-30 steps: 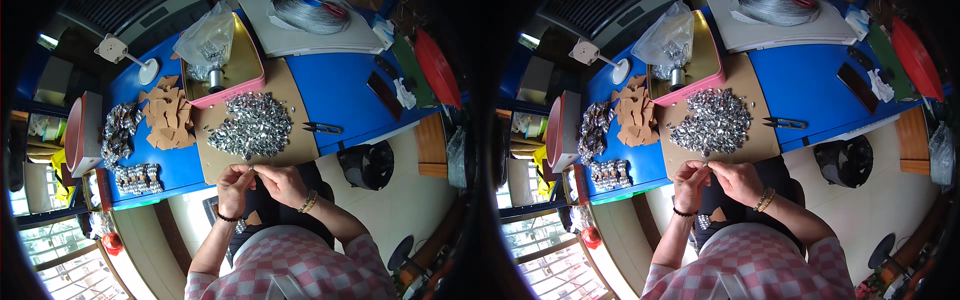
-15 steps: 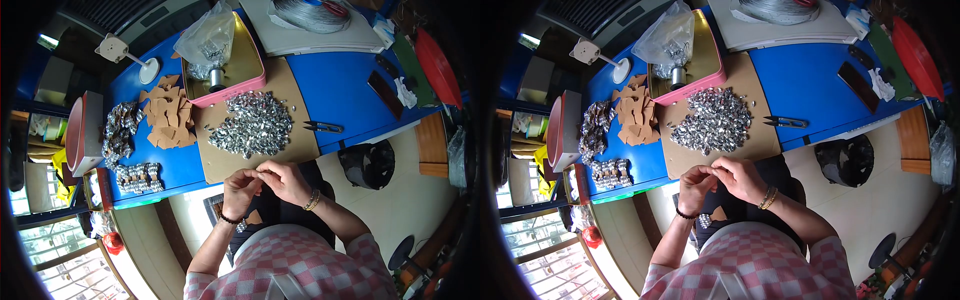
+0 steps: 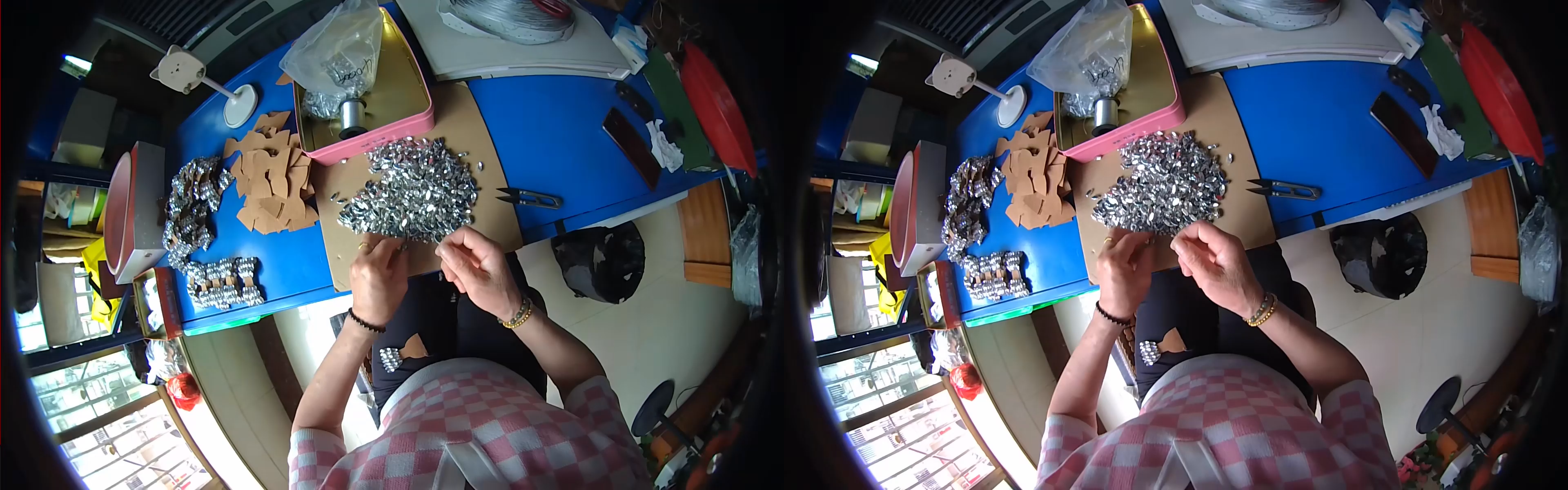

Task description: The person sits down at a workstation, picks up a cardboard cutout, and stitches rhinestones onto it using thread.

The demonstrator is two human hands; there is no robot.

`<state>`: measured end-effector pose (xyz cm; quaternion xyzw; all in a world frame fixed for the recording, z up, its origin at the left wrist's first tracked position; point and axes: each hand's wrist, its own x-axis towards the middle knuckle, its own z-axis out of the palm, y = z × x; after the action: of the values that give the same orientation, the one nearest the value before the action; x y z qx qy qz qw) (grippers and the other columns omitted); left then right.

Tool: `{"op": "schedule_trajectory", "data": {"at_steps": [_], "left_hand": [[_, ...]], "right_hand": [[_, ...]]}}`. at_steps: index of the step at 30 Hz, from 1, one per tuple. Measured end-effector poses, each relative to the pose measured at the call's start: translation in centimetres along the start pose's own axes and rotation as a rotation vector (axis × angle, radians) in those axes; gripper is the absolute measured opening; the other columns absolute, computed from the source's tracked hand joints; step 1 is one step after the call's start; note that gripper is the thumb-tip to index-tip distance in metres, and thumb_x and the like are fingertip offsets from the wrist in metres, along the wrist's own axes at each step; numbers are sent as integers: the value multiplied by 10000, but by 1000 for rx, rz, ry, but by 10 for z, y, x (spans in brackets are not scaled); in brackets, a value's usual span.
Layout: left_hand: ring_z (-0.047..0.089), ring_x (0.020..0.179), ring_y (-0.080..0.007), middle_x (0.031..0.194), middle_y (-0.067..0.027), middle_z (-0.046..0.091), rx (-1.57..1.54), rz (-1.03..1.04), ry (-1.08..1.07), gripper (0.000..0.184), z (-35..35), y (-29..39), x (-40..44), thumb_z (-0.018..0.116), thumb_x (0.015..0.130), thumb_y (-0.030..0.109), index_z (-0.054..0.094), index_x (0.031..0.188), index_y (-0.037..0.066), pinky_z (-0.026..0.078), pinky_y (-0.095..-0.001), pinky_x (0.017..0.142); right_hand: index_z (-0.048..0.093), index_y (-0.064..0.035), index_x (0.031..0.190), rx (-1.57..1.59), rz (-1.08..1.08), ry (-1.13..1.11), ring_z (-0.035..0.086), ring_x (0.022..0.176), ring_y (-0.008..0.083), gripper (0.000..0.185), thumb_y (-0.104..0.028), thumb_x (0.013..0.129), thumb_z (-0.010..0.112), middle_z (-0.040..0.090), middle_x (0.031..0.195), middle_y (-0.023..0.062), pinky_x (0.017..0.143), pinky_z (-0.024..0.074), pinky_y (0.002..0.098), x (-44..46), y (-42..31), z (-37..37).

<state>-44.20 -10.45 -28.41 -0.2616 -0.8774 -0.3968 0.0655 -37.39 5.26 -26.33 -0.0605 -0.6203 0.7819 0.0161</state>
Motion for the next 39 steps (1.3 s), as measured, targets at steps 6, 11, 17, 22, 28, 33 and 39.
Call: {"op": "schedule_trajectory", "data": {"at_steps": [6,11,17,22,28,33,39], "left_hand": [[564,606,-295,763,-106,546,127,31,-25,93,6,-7,4,601,708,10,590,792,50,458,-360,528],[564,582,-270,754,-90,550,154,72,-15,97,-1,-5,0,597,712,6,586,796,52,449,-343,503],[554,561,-125,737,-27,579,-628,-452,-78,31,-6,-8,-9,579,788,17,571,818,19,418,-242,462],[535,593,-72,756,-17,583,-1023,-699,-148,39,-14,8,-15,562,821,15,564,858,6,414,-194,486],[541,586,-92,750,-29,582,-1179,-788,-127,98,-10,12,-24,552,819,-9,563,914,12,433,-210,512],[543,590,-99,750,-31,582,-1211,-775,-118,103,-9,13,-26,551,819,-10,567,917,14,439,-223,525],[548,599,-105,749,-33,583,-1260,-835,-125,104,-11,13,-27,549,818,-14,574,914,17,443,-226,535]], "right_hand": [[519,-5,841,-253,-20,2,463,468,25,119,-112,888,497,506,588,-2,419,348,173,-3,9,-2],[542,-3,865,-395,-78,-26,476,482,29,100,-91,880,497,490,550,-3,434,366,191,-6,17,3],[566,-12,923,-528,-256,2,547,504,107,97,-56,850,520,550,591,65,463,414,240,-5,19,4],[585,-22,946,-618,-373,-6,602,554,208,146,-14,803,553,593,657,121,495,448,284,-5,19,7],[591,-81,954,-661,-377,10,606,609,288,156,-81,802,556,599,678,137,511,475,355,-8,20,10],[601,-33,946,-709,-362,-9,622,616,248,185,10,769,571,617,709,134,527,477,306,-10,18,9],[604,-33,949,-673,-383,5,622,627,251,192,12,764,575,619,722,137,538,479,306,-10,20,10]]}}
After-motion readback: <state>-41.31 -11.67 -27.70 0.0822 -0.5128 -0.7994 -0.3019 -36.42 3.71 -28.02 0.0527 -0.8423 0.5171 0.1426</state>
